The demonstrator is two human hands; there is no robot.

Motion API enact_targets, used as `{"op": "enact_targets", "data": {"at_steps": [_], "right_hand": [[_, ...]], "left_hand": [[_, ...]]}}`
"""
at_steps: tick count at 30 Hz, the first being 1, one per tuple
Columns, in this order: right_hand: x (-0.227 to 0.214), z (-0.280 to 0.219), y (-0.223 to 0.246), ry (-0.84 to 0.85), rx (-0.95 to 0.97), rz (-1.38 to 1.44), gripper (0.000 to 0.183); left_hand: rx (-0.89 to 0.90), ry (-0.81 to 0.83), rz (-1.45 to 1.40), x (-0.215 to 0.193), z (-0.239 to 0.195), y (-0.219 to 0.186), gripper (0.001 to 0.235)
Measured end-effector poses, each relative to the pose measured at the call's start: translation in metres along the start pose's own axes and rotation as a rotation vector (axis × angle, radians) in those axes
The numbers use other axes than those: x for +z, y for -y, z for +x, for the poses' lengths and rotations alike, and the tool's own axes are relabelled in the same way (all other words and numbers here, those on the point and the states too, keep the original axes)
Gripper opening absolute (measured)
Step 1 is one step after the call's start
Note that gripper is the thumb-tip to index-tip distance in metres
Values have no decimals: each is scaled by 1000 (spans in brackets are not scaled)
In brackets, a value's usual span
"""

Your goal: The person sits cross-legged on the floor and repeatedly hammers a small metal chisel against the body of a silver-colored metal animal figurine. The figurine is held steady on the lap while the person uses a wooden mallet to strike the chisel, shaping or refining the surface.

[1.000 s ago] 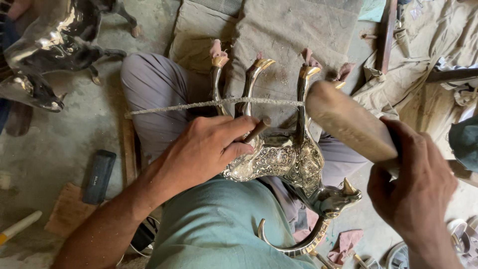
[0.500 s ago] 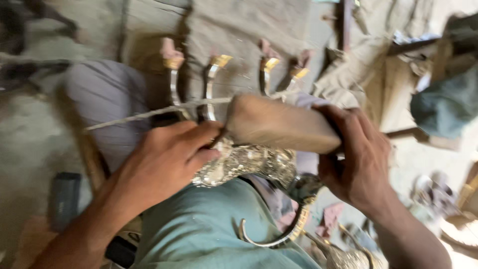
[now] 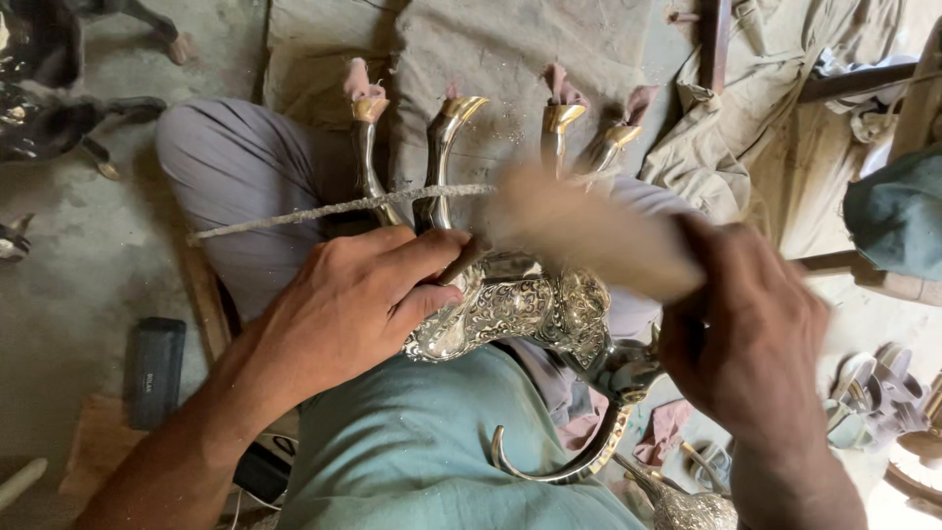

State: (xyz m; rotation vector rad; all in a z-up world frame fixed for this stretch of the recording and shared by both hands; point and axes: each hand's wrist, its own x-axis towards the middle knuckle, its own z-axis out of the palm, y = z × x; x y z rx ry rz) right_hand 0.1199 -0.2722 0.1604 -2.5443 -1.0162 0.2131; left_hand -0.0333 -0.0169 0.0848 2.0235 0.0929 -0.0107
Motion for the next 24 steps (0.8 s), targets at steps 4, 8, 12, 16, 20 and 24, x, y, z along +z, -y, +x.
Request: {"op": "enact_targets", "data": {"at_steps": [4,8,12,16,20,24], "right_hand": [[6,-4,-8,4,-80,-118,45],[6,-5,-19,71,-173,-375,48],[4,3,-27,-239,-396,-559,39],[-5,12,-22,-205,-120,-365,43],[-3,16,-12,-48,128,629,50],[4,22,-11,69,83,210,52]], "left_hand": [[-32,3,8,-1,-2,1,39],[1,-44,-15,0,-2,2,33],[12,-76,-45,-4,-1,6,27],[-71,-7,-84,-5,0,4,38],[-16,-32,-98,-5,0,-1,37],[10,-39,-53,-4,-1,-2,37]]}}
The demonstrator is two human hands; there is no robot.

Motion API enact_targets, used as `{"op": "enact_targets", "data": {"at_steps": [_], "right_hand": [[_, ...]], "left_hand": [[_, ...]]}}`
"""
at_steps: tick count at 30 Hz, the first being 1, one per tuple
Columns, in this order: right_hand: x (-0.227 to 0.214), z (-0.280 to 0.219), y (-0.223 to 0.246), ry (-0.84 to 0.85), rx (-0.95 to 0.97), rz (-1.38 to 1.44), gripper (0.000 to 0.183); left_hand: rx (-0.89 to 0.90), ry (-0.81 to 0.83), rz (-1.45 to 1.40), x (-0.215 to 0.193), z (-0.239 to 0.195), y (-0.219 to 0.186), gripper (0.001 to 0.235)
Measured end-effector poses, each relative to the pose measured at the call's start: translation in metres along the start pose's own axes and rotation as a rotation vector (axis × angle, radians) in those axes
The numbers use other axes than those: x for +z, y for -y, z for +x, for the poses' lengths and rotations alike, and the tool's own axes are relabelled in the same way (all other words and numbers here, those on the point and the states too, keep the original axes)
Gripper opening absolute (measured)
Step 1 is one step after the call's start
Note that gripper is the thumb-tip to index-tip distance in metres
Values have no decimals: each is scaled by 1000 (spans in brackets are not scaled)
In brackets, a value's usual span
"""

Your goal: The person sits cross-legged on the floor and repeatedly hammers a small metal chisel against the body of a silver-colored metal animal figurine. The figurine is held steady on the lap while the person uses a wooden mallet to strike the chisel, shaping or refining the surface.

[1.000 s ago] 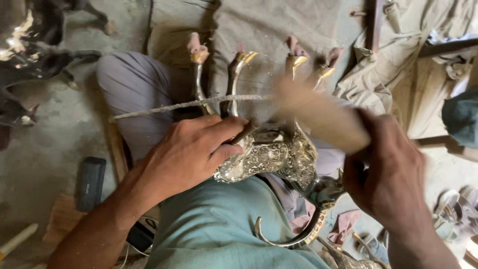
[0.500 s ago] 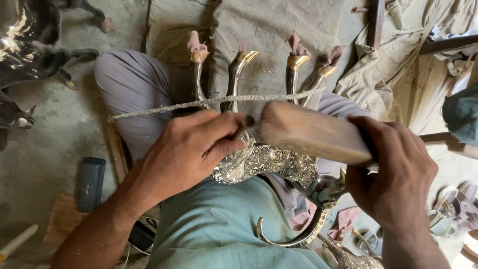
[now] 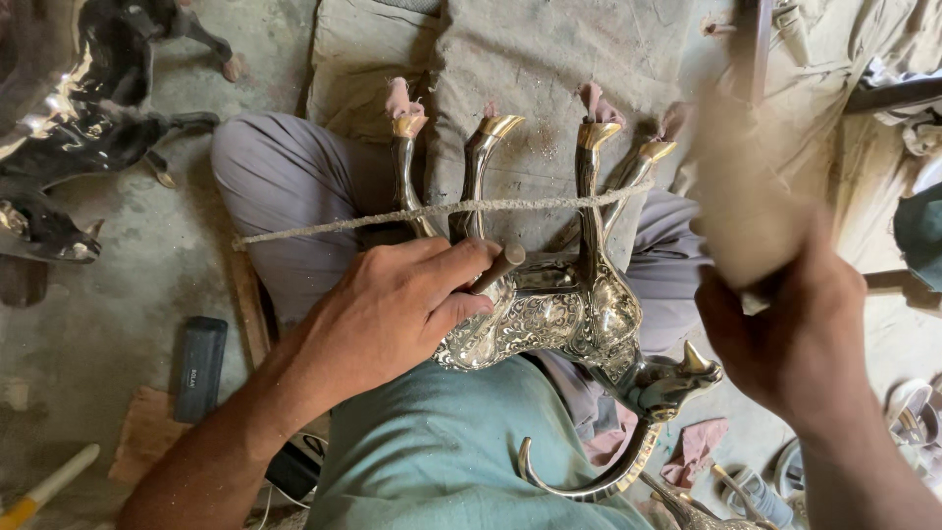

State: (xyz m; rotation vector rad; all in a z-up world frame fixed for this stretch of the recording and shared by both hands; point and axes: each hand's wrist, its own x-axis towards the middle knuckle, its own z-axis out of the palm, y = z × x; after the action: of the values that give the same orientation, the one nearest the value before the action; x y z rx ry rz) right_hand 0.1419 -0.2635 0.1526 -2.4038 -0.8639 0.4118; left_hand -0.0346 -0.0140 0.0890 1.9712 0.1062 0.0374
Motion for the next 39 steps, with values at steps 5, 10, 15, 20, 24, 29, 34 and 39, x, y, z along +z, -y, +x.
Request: {"op": "enact_targets", "data": {"at_steps": [5,10,15,20,24,29,34,39], "right_hand": [[6,14,-8,40,-38,91,49],[11,20,-23,111,-132,2,43],[12,23,-29,127,-165,-390,48],[14,22,-27,113,-155,-132,46],[16,21,-27,106,-25,108,49],[16,22,-30,53,-175,-237,44],[15,23,-29,44,-207,-206,37],[12,25,-28,127,-96,-35,35]], "left_hand": [[-61,51,-6,-1,3,0,37],[-27,40,18,-1,4,1,35],[-42,65,5,-2,4,3,38],[-9,58,21,-1,5,5,36],[1,57,19,-1,4,7,34],[-8,66,15,-1,6,8,34],[-10,76,20,-2,8,8,36],[-12,82,31,-2,9,11,35]]}}
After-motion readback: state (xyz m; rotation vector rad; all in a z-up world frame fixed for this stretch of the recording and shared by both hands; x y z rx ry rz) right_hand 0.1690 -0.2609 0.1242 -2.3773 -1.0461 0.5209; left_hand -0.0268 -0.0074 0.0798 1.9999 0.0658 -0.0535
